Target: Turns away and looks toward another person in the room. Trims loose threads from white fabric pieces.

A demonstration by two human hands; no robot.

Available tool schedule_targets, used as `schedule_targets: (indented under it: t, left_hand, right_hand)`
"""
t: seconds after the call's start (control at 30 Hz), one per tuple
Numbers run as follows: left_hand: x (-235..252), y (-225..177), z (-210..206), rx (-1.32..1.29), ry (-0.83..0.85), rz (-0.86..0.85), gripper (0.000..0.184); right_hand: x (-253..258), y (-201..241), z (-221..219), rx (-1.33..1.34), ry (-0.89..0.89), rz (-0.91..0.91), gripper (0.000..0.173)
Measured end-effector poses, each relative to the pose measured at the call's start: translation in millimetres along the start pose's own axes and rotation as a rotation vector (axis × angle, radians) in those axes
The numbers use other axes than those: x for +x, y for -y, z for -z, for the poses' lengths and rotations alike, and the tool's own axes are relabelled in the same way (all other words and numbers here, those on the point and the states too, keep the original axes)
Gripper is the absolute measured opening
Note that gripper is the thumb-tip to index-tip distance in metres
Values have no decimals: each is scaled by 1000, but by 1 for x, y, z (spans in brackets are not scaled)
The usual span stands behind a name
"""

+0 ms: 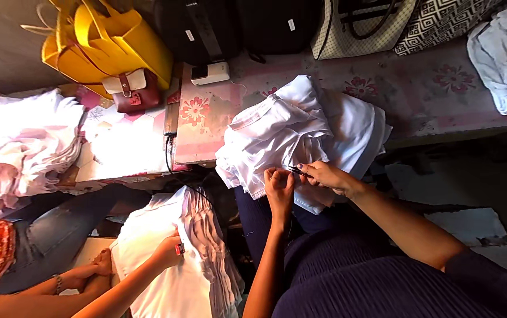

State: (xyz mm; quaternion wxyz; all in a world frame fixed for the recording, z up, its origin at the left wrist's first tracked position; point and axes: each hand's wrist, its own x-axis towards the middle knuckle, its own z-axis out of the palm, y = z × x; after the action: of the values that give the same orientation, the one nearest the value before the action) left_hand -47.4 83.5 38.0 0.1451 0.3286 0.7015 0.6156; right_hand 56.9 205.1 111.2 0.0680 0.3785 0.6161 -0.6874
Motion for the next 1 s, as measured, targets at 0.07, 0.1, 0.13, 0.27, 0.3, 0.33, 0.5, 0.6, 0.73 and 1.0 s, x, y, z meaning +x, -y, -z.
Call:
schedule_targets:
  t: [0.07, 0.1, 0.13, 0.27, 0.3, 0.33, 0.5, 0.6, 0.73, 1.0]
  left_hand:
    - [-1, 0, -1, -6, -5, -10, 8]
    - [-1, 0, -1, -2, -5, -11, 8]
    - [-1, 0, -1, 6, -6, -13, 7]
    - [-3, 2, -2, 9, -11, -6, 7]
    - [-3, 2, -1, 11, -9, -2, 7]
    - [-3, 2, -1, 16, 1, 3, 7]
    - [-6, -17, 14, 248, 125, 26, 16]
    - [0, -19, 7, 405, 24, -92, 30]
    - [10, 7, -7, 436, -47, -269, 10]
    - [9, -13, 9, 253, 2, -82, 28]
  right_hand:
    - [1, 1, 0, -5, -22, 13, 42]
    - [1, 0, 0, -8, -29, 20, 41]
    - [2, -1, -1, -12, -35, 29, 40]
    - [5, -6, -2, -9, -59, 53, 38]
    - [6, -8, -2, 0, -69, 60, 38]
    - [7, -9, -2, 10, -79, 68, 37]
    - [-3, -9, 4, -81, -144, 184, 40]
    - [1, -12, -1, -262, -374, 363, 32]
    - [24, -10, -18, -315, -420, 310, 34]
    - [28, -14, -17, 124, -293, 213, 14]
